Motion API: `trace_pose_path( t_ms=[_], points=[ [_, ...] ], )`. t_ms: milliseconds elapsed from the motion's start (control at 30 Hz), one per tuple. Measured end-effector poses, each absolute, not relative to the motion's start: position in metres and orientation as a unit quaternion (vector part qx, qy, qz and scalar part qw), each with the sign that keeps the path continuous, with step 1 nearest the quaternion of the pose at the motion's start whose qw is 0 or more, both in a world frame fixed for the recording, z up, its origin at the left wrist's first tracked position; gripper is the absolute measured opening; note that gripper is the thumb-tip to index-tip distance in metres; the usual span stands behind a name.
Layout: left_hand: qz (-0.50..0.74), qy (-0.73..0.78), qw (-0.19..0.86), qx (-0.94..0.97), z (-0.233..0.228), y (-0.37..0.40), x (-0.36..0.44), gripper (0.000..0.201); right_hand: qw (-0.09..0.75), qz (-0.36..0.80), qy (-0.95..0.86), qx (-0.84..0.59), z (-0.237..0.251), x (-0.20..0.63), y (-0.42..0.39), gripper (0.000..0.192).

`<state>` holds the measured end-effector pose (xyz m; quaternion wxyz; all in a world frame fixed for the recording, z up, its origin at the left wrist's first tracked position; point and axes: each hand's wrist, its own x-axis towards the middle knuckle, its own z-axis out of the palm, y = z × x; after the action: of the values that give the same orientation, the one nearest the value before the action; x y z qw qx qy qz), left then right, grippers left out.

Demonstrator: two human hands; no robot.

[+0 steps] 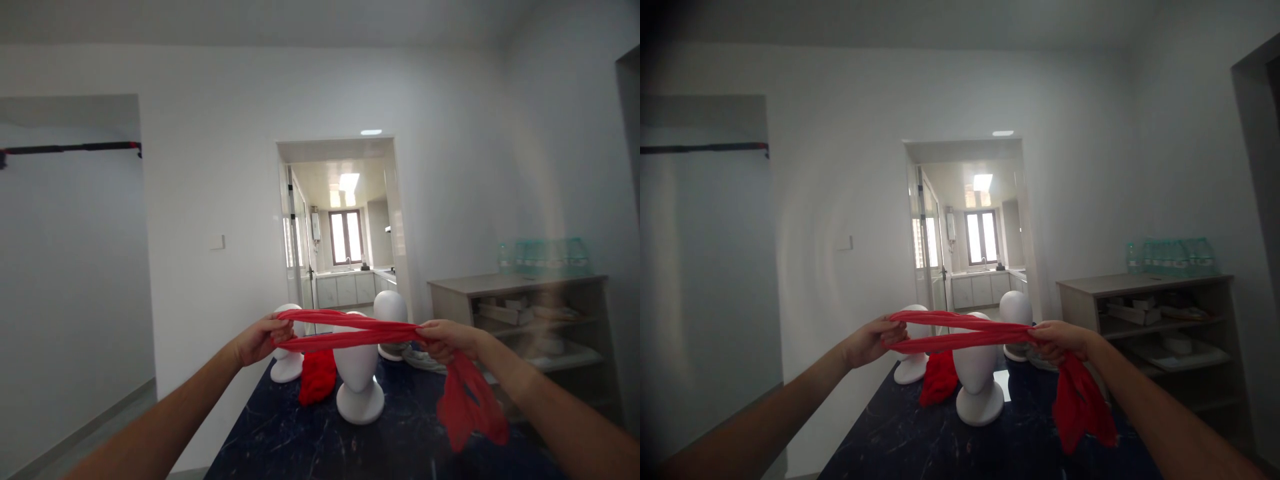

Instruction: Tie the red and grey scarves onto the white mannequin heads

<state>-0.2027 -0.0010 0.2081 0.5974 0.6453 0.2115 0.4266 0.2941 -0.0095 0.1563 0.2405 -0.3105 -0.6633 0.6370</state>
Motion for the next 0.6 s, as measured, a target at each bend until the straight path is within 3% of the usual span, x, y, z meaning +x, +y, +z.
trace_pose_path(
  t_ms=[133, 267, 433, 600],
  points=[
    [0.460, 0.189, 0.651, 0.573, 0.204, 0.009, -0.200, 0.027, 0.301, 0.686, -0.621, -0.230, 0.152, 0.289, 0.012, 0.044],
    [0.494, 0.167, 0.682, 0.513, 0.202, 0.029, -0.191, 0.013, 0.416, 0.701, -0.563, -0.136, 0.153, 0.274, 0.040, 0.041],
    [0.524, 0.181, 0.685, 0.473, 0.201, 0.070, -0.170, 0.014, 0.543, 0.685, -0.481, -0.067, 0.168, 0.252, 0.075, 0.041],
    [0.567, 0.239, 0.660, 0.431, 0.199, 0.120, -0.154, 0.014, 0.577, 0.680, -0.440, -0.106, 0.175, 0.242, 0.109, 0.040]
  ],
)
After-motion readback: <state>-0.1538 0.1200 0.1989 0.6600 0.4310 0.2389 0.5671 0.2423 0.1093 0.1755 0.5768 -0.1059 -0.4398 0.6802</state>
